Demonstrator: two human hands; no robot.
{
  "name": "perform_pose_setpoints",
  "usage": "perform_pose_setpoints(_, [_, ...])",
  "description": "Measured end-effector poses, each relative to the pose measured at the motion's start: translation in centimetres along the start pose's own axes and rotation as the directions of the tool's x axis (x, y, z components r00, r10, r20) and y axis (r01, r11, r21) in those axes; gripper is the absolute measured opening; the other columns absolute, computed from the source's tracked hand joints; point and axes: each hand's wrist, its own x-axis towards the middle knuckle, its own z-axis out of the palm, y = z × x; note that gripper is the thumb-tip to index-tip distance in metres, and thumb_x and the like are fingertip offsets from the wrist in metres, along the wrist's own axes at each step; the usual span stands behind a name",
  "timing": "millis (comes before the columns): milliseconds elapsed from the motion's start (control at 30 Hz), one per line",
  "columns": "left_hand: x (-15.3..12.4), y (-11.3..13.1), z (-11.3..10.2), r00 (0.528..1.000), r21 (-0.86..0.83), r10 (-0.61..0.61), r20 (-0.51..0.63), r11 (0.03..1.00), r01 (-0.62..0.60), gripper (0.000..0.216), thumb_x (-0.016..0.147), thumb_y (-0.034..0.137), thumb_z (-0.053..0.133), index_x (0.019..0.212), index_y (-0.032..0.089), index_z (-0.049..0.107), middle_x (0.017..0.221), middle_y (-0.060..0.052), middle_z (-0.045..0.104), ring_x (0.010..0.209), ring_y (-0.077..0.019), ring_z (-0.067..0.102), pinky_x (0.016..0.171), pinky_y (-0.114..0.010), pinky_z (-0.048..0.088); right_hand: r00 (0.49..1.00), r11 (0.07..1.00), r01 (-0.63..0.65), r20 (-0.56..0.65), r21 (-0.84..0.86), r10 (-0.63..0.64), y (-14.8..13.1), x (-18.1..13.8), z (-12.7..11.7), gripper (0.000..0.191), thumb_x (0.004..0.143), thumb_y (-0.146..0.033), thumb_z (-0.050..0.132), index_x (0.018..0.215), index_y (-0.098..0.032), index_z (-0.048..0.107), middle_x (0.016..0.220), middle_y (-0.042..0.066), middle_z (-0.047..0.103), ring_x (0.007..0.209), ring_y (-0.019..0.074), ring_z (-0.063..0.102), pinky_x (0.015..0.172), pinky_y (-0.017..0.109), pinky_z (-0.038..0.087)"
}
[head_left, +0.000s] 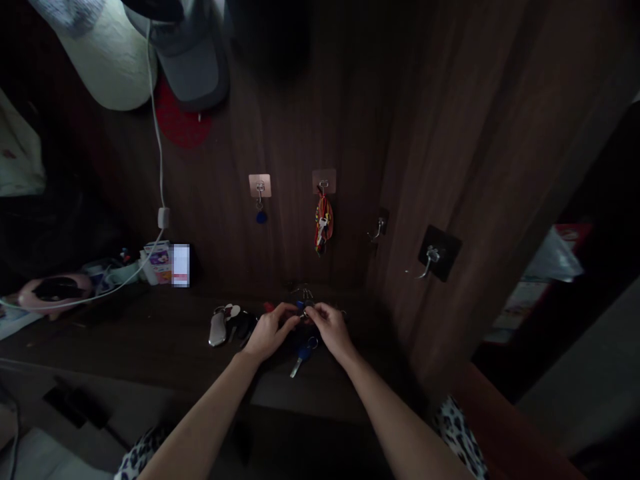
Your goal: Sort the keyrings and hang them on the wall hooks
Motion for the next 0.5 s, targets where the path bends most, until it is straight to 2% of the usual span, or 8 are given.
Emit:
perform_pose_setpoints(133, [-0.12,-0.04,0.22,0.998,0.052,0.056,-0.014,0.997,-0.055,0.02,0.079,0.037,0.052,0.093,0.024,0.059,0.083,0.001,0.068,0.077,-0.0153,0.064,0.071,-0.024,0.046,1.0,0.999,-0.007,-0.014,0.049,0.008,-0.34,-0.06,0.0,0.034,0.071,-0.052,0.056,0.062,-0.019,0.054,0.059,0.001,0.062,0.063,0.0178,0.06,0.06,0.027,0.044])
perform_pose_setpoints(267, [-0.03,-0.45,0.37,0.993,0.115,0.102,-0.06,0.989,-0.095,0.019,0.083,0.035,0.047,0.09,0.022,0.059,0.079,0.0,0.068,0.073,-0.0144,0.063,0.069,-0.023,0.046,1.0,0.996,-0.02,-0.017,0.082,0.022,-0.32,-0.07,0.11,0.035,0.071,-0.053,0.055,0.062,-0.019,0.053,0.057,0.0,0.06,0.06,0.0171,0.059,0.06,0.027,0.044])
perform_pose_setpoints(400, [0.02,-0.71,0.18,0.978,0.12,0.142,-0.154,0.985,-0.124,0.018,0.084,0.034,0.045,0.088,0.02,0.056,0.082,-0.002,0.065,0.075,-0.0139,0.062,0.073,-0.024,0.046,1.0,0.999,-0.009,-0.01,0.05,0.009,-0.12,-0.03,0.08,0.034,0.075,-0.051,0.051,0.062,-0.019,0.052,0.053,-0.001,0.057,0.057,0.0164,0.057,0.058,0.026,0.043])
perform_pose_setpoints(500, [-0.03,-0.82,0.03,0.971,0.101,0.124,-0.206,0.989,-0.105,0.018,0.085,0.034,0.044,0.09,0.02,0.054,0.08,-0.002,0.064,0.073,-0.0138,0.062,0.07,-0.024,0.046,1.0,1.0,0.013,-0.014,0.009,-0.013,-0.28,-0.11,0.0,0.031,0.076,-0.047,0.051,0.063,-0.019,0.052,0.056,-0.001,0.057,0.059,0.0159,0.057,0.058,0.026,0.043])
